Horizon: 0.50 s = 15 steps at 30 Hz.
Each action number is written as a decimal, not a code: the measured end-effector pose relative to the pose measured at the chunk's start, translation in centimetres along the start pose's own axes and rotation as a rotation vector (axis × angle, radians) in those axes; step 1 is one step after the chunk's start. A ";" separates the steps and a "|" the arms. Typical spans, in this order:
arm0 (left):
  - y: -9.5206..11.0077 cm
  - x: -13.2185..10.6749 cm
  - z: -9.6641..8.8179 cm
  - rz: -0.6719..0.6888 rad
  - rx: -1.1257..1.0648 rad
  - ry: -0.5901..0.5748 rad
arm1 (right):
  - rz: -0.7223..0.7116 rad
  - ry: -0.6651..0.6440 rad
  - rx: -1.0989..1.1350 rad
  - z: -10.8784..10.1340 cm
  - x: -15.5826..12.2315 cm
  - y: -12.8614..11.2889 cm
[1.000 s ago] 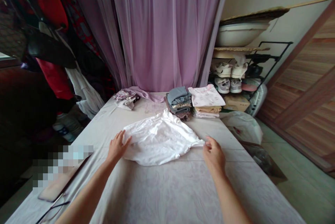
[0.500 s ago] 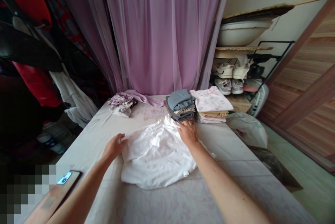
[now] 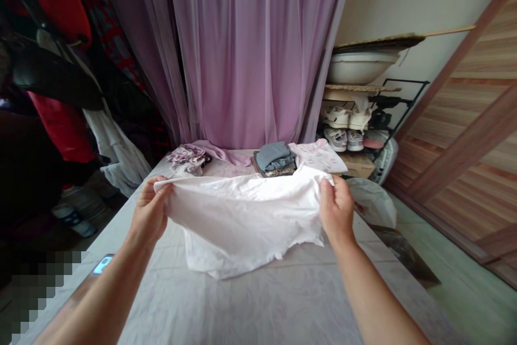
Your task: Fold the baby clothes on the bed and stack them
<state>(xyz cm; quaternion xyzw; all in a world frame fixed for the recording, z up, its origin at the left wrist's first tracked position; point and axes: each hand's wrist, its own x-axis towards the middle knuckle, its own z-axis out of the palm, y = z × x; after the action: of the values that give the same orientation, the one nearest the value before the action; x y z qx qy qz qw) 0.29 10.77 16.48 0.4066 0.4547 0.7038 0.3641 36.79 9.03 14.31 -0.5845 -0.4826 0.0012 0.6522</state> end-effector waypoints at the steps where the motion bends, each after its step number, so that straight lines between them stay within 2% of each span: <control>1: 1.4 -0.4 0.1 0.053 -0.021 0.010 | -0.023 0.032 0.002 -1.3 -0.1 -1.2; 4: 5.6 -1.3 0.5 0.230 -0.036 0.036 | -0.093 0.129 -0.047 -4.8 -0.1 -4.5; 6: 7.7 -1.2 1.1 0.317 -0.025 0.033 | -0.133 0.174 -0.101 -6.5 0.4 -5.8; 8: 8.4 -0.5 1.9 0.354 -0.011 0.002 | -0.152 0.188 -0.139 -6.9 0.9 -5.9; 9: 8.1 0.0 2.3 0.357 0.000 -0.023 | -0.152 0.184 -0.149 -6.7 1.0 -5.3; 10: 7.3 0.6 2.7 0.353 0.019 -0.044 | -0.145 0.173 -0.158 -6.2 1.0 -4.3; 12: 4.1 1.6 3.2 0.319 0.089 -0.075 | -0.098 0.129 -0.173 -4.8 0.3 -1.3; 15: -3.1 2.1 2.6 0.136 0.323 -0.086 | 0.127 -0.040 -0.191 -2.4 -2.0 4.5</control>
<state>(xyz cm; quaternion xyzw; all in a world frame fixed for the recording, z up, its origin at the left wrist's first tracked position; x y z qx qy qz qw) 2.24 14.55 14.74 0.5195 0.5171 0.6267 0.2646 39.80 7.46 10.00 -0.6733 -0.4557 0.0080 0.5822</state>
